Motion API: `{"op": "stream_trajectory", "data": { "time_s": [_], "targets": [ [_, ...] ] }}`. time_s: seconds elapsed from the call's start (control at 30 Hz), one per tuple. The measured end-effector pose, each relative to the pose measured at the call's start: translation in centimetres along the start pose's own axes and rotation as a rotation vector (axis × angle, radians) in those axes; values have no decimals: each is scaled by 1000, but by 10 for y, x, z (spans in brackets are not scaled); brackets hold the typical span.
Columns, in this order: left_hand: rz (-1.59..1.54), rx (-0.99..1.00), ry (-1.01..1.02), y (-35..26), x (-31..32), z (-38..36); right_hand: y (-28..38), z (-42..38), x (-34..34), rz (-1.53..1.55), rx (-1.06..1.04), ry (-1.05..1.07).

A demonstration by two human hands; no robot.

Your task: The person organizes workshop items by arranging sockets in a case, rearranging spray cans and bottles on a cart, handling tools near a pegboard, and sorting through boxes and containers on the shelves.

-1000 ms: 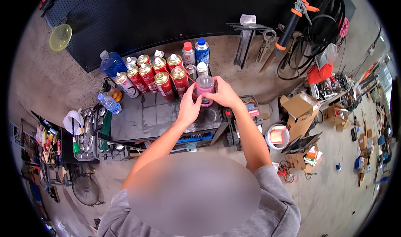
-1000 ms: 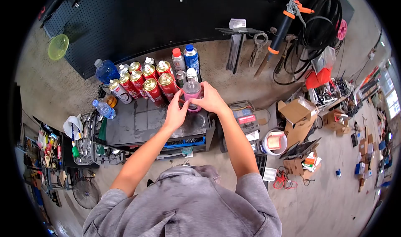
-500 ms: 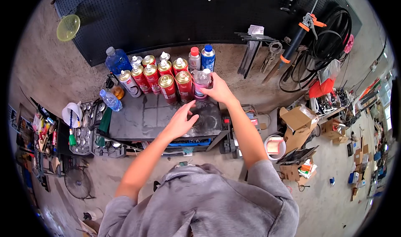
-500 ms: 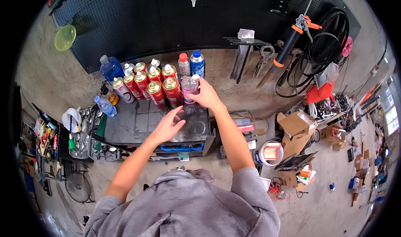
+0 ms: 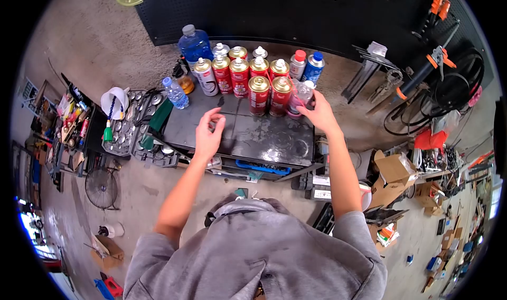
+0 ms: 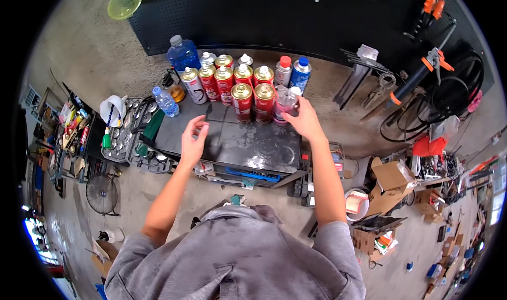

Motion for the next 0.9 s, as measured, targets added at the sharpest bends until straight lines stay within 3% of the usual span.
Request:
{"op": "stream_trajectory", "data": {
  "time_s": [0.1,0.17,0.27,0.37,0.43,0.5,0.63,0.7,0.77,0.83,0.9],
  "targets": [
    [11,-8,-75,9,-48,-5,-5,-11,-10,-92,20,-45],
    [8,-17,-109,14,-71,-16,13,-30,-33,-346,5,-88],
    [-13,-22,-145,13,-97,-21,28,-62,-60,-446,147,-112],
    [-13,44,-184,10,-115,-23,71,-85,-82,-511,217,-267],
    [-60,-115,-123,24,-119,-21,102,-94,-80,-525,223,-334],
    [-129,-87,-123,20,-126,-22,135,-105,-75,-432,162,-425],
    [-119,-143,18,20,-141,-25,172,-131,-30,-329,172,-430],
    [-104,-182,199,20,-147,-34,168,-150,11,-219,191,-384],
    [-145,-249,295,34,-162,-49,152,-174,62,-236,209,-242],
    [-125,-176,416,40,-172,-64,145,-206,96,-306,324,-65],
    [-109,-263,499,67,-187,-80,149,-237,117,-367,390,-36]
  ]
}}
Point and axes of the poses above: each hand's wrist, its own z-axis towards the middle knuckle, its own x-axis out of the palm, y = z × x, the point moved 9 cm from there along z, towards the middle knuckle, and after that the axes turned 13 degrees about -z, right-handed, at the moved point
